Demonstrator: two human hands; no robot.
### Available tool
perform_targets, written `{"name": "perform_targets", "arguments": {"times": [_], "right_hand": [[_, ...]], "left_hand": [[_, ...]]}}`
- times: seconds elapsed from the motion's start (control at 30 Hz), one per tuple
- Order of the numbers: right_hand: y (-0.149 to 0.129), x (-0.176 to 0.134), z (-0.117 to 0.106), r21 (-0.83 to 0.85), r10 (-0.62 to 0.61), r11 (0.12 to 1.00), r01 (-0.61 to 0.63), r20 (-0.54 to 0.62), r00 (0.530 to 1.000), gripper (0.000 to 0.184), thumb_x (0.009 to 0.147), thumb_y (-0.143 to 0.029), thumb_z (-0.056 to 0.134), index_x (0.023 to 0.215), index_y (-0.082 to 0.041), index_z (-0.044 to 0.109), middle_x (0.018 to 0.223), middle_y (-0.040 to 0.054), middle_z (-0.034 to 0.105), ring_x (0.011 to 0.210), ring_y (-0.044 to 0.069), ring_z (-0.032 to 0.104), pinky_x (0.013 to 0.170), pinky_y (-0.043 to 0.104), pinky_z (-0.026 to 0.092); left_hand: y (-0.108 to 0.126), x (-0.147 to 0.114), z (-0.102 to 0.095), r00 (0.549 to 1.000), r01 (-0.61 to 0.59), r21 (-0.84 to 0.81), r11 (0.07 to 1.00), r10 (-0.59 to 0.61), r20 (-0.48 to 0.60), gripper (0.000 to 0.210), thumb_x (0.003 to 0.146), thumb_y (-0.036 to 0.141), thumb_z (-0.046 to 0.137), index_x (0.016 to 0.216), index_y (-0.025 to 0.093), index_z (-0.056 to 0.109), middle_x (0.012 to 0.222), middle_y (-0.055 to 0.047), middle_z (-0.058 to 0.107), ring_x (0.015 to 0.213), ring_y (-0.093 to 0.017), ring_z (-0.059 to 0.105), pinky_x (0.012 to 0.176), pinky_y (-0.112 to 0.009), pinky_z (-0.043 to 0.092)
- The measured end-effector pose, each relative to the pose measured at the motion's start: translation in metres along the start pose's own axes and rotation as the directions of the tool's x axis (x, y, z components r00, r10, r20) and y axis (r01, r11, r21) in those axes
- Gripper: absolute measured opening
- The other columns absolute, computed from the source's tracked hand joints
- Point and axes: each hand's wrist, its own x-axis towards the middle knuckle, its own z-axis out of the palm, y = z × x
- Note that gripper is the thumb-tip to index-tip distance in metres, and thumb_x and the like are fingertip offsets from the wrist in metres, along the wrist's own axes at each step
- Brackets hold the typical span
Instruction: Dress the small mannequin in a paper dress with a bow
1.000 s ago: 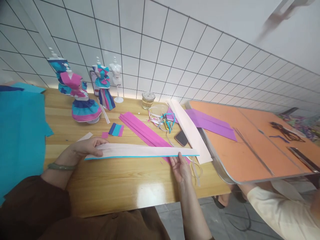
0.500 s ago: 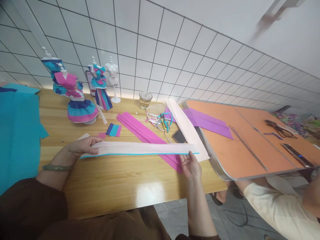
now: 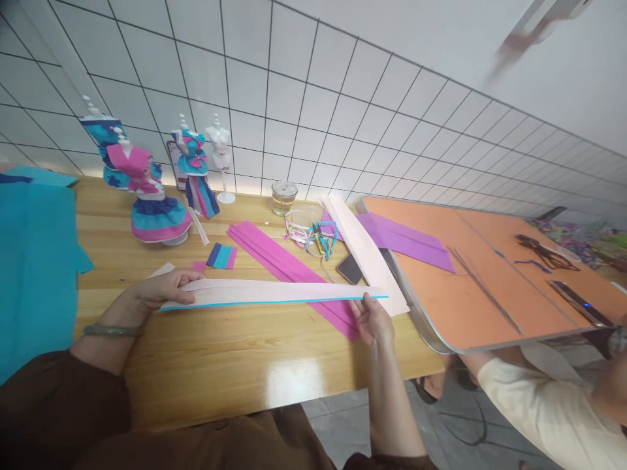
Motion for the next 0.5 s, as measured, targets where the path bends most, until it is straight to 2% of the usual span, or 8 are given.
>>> {"name": "perform_targets", "arguments": {"times": [0.2,0.5], "right_hand": [[-0.0018,0.0012,0.0010,-0.039,-0.067,0.997,0.068,0.021,0.998,0.017,0.071,-0.010,0.070,0.067,-0.016,0.055,0.068,-0.0022,0.069,0.066,0.012,0.069,0.074,0.030,0.060],[-0.0017,0.0011,0.0044,-0.098,-0.114,0.988,0.116,0.026,0.993,0.012,0.073,-0.015,0.068,0.075,-0.015,0.057,0.071,0.0018,0.070,0.066,0.014,0.069,0.072,0.032,0.060]], "left_hand": [[-0.0016,0.0012,-0.0016,1.000,-0.007,0.014,1.000,0.007,0.009,0.048,0.054,0.033,0.078,0.095,0.015,0.062,0.087,-0.005,0.066,0.073,-0.015,0.059,0.062,-0.021,0.045],[0.0002,0.0026,0.0021,1.000,0.000,0.074,0.997,-0.001,0.004,0.048,0.056,0.032,0.077,0.098,0.015,0.061,0.088,-0.004,0.064,0.076,-0.015,0.058,0.064,-0.021,0.044]]}}
